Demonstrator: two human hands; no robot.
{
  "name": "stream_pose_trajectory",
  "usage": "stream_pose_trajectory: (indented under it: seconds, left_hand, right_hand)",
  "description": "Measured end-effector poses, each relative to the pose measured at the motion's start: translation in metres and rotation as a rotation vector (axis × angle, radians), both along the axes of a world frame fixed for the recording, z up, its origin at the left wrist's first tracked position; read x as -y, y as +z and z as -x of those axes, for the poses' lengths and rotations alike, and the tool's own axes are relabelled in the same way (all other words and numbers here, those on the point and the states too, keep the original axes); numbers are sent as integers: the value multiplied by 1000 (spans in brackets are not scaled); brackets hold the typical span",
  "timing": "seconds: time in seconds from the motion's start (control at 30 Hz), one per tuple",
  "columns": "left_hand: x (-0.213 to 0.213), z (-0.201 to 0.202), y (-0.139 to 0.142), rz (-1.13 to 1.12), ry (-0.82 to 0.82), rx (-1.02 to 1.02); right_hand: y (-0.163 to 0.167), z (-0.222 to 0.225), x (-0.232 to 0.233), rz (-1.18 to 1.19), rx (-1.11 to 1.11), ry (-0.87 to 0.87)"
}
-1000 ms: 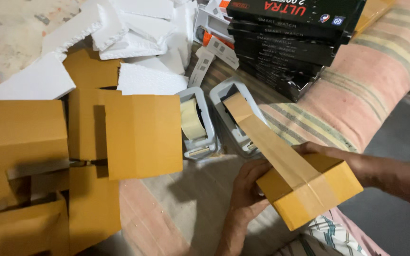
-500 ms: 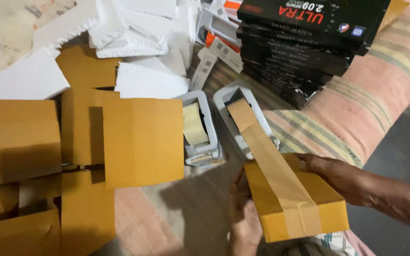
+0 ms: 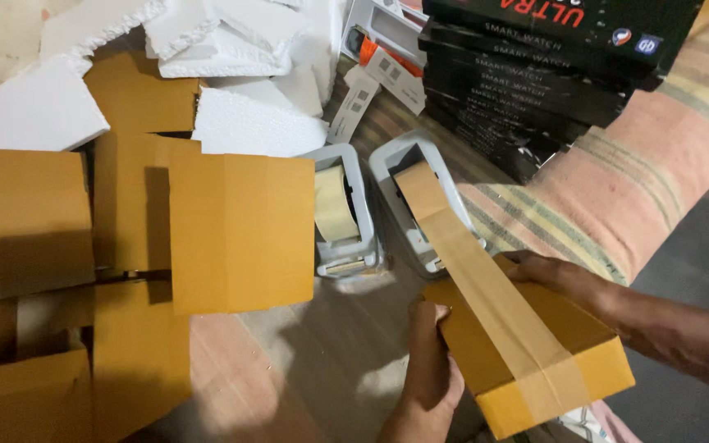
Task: The person places black retail product boxes into yellow cardboard boxes, folds the flaps closed, and seals each box with tape pulled from handheld tape dispensers. Finished taped boxes are set aside in a growing stack while the person works through the pile one box at a time.
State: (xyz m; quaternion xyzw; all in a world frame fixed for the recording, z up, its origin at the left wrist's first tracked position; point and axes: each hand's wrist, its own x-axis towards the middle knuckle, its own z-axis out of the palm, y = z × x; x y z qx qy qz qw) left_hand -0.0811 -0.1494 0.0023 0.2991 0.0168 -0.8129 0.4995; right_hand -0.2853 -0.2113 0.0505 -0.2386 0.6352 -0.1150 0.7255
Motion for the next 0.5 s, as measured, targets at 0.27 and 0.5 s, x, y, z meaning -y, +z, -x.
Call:
stream_pose_trajectory:
  seconds: [0.27,0.5]
  left_hand:
    - [2,6,27,-131,-20,269]
    - [-16,-5,24,255,-133,625]
  right_hand:
    - [5,5,-11,79,-69,44]
    - [6,0,-35,243,-141,38]
